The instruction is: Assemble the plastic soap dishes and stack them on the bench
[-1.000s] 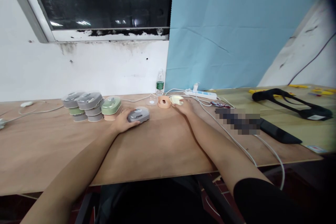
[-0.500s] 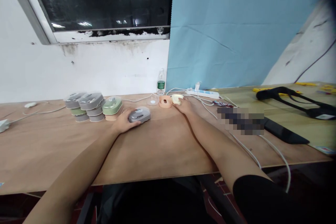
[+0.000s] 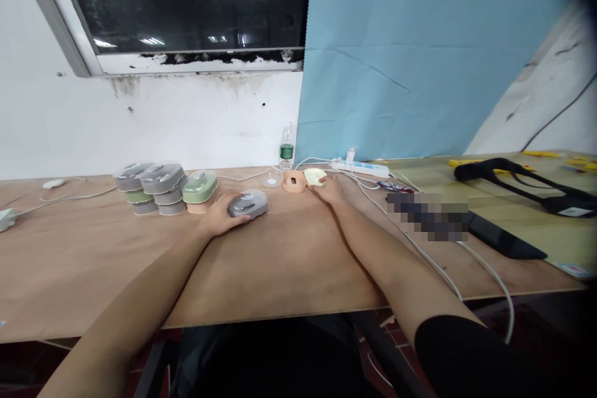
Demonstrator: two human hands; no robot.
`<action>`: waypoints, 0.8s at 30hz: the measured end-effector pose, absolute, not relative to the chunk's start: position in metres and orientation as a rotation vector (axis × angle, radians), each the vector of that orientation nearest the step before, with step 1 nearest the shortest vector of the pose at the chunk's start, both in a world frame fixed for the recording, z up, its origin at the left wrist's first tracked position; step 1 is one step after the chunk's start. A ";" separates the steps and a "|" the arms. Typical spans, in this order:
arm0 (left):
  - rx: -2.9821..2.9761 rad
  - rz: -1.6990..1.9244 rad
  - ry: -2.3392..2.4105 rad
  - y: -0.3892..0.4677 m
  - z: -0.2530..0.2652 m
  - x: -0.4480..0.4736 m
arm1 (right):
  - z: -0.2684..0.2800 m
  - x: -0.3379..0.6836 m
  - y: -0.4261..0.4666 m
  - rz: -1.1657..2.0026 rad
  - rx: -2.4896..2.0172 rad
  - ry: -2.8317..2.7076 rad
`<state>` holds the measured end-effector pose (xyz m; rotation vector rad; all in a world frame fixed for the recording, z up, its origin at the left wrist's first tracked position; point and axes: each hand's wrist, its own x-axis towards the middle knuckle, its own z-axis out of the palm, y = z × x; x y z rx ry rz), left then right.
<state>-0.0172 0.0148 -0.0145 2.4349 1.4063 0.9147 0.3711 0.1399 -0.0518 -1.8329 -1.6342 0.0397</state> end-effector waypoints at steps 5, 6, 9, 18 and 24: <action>2.423 0.915 1.401 0.015 -0.015 -0.017 | -0.049 0.370 0.138 0.064 -1.843 -1.612; 2.426 0.916 1.399 0.015 -0.015 -0.017 | -0.049 0.370 0.137 0.070 -1.844 -1.611; 2.439 0.921 1.401 0.015 -0.015 -0.018 | -0.049 0.371 0.138 0.071 -1.841 -1.619; 2.440 0.927 1.382 0.013 -0.013 -0.018 | -0.053 0.371 0.139 0.044 -1.849 -1.658; 2.442 0.936 1.380 0.014 -0.014 -0.017 | -0.050 0.370 0.140 -0.015 -1.881 -1.621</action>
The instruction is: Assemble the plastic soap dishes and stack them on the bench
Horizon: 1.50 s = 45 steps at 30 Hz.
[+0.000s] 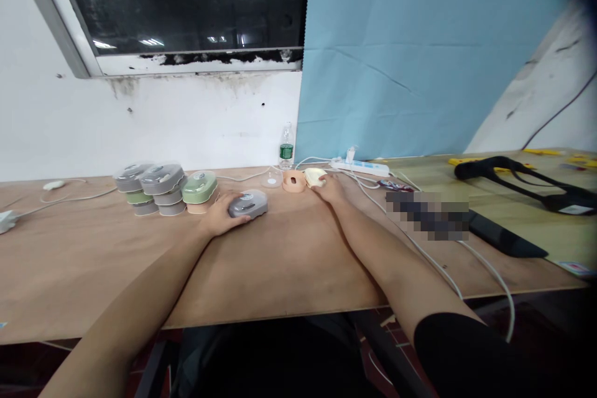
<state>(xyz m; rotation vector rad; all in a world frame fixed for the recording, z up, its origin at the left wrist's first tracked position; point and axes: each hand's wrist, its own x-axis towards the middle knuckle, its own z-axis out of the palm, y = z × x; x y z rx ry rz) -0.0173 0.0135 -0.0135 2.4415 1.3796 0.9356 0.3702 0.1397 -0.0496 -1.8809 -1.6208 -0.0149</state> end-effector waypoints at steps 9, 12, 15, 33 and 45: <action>2.432 0.919 1.393 0.014 -0.014 -0.018 | -0.053 0.371 0.146 -0.037 -1.928 -1.661; 2.431 0.915 1.387 0.013 -0.013 -0.017 | -0.053 0.372 0.146 -0.050 -1.924 -1.629; 2.427 0.914 1.393 0.013 -0.013 -0.017 | -0.050 0.371 0.143 -0.020 -1.882 -1.577; 2.431 0.918 1.405 0.015 -0.016 -0.018 | -0.040 0.394 0.140 0.217 -1.772 -0.959; 2.437 0.904 1.414 0.016 -0.015 -0.017 | -0.033 0.359 0.122 -0.094 -1.804 -1.701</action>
